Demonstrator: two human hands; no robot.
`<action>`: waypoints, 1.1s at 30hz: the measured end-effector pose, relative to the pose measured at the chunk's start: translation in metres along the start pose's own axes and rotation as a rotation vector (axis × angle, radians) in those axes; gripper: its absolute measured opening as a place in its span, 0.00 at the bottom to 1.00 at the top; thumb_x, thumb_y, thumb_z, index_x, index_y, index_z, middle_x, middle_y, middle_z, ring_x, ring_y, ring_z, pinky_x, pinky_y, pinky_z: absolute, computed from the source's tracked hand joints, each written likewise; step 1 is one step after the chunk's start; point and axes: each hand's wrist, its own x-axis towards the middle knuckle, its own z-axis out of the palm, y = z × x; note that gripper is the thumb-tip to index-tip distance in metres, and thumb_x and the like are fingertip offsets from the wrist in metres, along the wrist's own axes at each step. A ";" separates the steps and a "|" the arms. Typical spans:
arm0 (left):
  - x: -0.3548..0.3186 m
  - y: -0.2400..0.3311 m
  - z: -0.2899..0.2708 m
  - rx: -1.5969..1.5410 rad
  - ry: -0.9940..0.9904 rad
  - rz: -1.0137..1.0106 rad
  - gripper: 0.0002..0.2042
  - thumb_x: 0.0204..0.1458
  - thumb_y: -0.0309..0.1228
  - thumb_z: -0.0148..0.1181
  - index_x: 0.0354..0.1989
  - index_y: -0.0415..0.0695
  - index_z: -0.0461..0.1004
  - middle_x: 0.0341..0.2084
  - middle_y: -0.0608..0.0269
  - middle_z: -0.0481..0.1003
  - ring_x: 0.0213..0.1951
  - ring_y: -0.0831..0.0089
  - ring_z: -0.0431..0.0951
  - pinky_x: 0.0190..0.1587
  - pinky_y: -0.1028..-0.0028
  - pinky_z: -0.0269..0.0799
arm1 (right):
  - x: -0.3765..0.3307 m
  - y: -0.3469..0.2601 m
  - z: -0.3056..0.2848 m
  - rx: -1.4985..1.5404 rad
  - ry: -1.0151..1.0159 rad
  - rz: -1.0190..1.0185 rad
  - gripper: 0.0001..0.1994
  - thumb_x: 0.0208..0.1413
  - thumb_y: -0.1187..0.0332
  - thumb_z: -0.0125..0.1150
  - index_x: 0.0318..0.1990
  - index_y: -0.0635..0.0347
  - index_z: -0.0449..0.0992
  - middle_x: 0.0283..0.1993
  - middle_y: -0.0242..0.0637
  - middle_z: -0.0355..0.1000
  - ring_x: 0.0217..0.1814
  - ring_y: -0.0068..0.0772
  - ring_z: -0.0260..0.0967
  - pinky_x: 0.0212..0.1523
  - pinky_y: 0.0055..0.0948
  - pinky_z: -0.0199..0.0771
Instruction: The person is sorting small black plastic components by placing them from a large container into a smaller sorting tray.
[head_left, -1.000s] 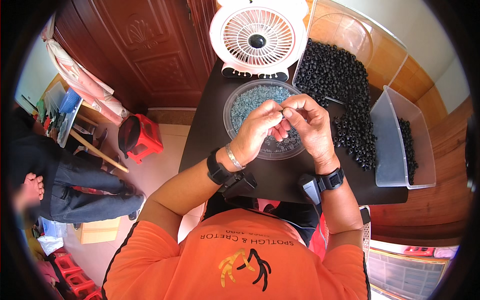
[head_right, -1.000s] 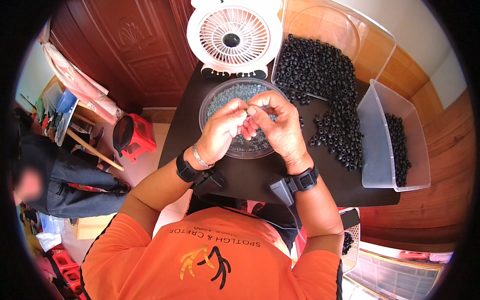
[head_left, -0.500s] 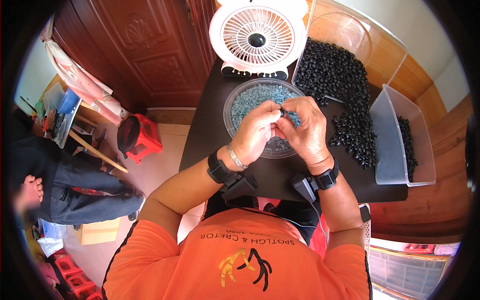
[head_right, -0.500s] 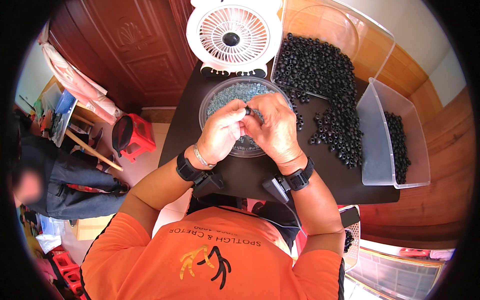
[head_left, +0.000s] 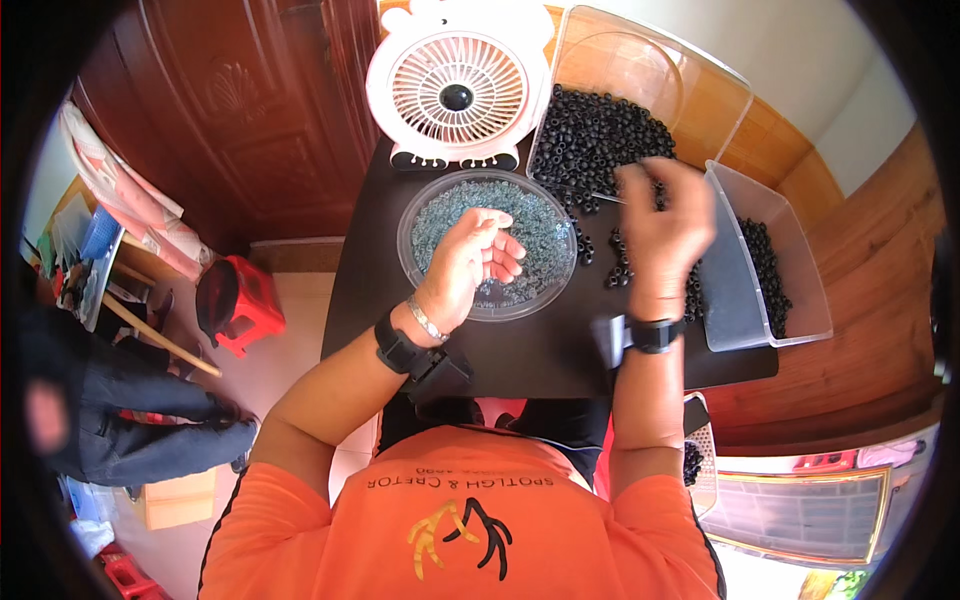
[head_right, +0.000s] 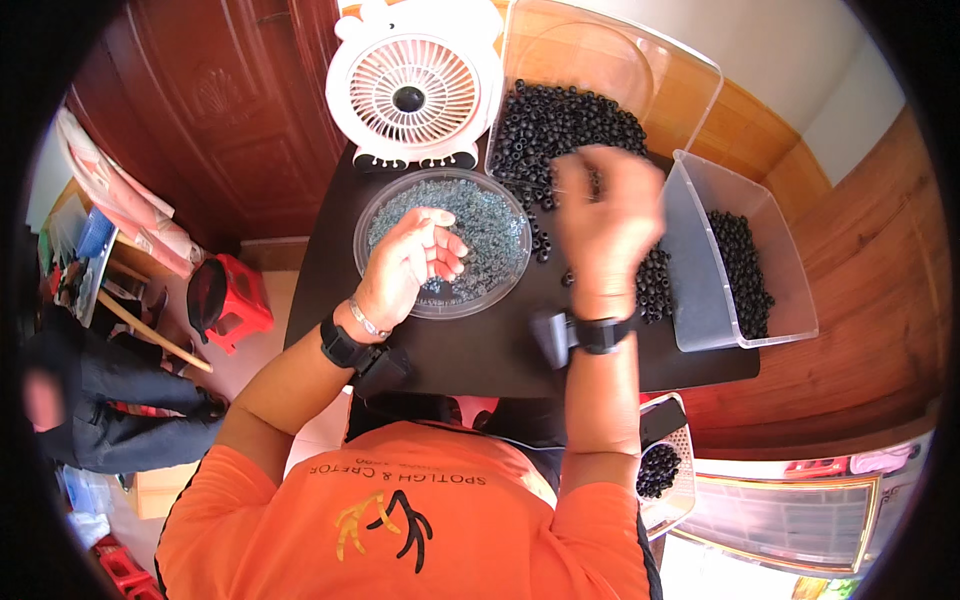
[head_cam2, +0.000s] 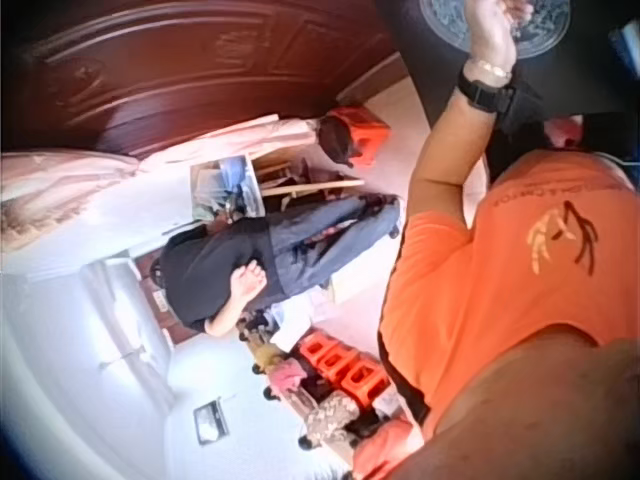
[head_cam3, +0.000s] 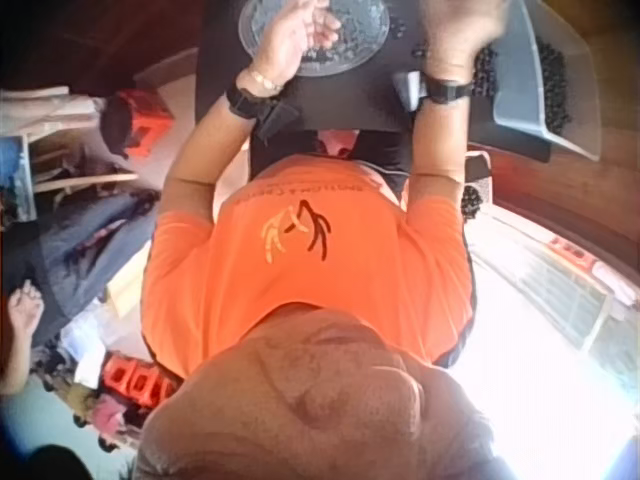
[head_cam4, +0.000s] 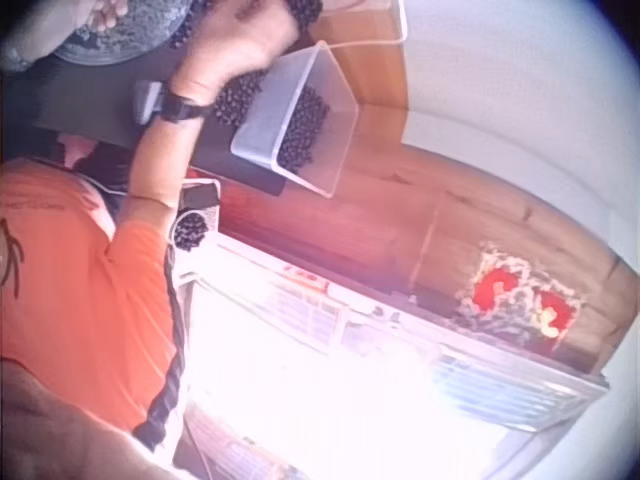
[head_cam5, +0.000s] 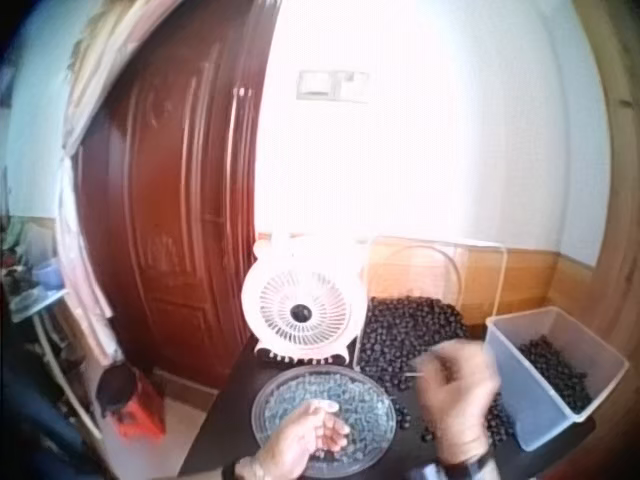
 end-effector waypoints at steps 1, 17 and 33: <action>0.002 0.000 -0.002 0.027 0.019 -0.005 0.15 0.59 0.37 0.45 0.47 0.41 0.66 0.32 0.56 0.74 0.33 0.70 0.75 0.38 0.74 0.69 | 0.012 0.019 -0.012 -0.106 0.117 0.040 0.09 0.40 0.69 0.72 0.30 0.56 0.79 0.33 0.35 0.76 0.37 0.40 0.71 0.42 0.36 0.72; 0.006 0.009 -0.004 0.115 0.108 -0.071 0.15 0.56 0.39 0.48 0.46 0.42 0.67 0.30 0.59 0.73 0.30 0.73 0.74 0.35 0.76 0.68 | -0.052 0.085 0.057 -0.068 -0.731 -0.095 0.10 0.44 0.73 0.63 0.37 0.56 0.78 0.39 0.39 0.73 0.47 0.45 0.68 0.49 0.38 0.71; 0.009 0.005 -0.006 0.139 0.075 -0.121 0.14 0.57 0.40 0.49 0.43 0.44 0.69 0.29 0.62 0.73 0.30 0.74 0.74 0.34 0.77 0.68 | -0.057 0.101 0.049 -0.070 -0.880 0.113 0.07 0.43 0.74 0.62 0.33 0.61 0.76 0.37 0.44 0.74 0.40 0.48 0.72 0.44 0.39 0.72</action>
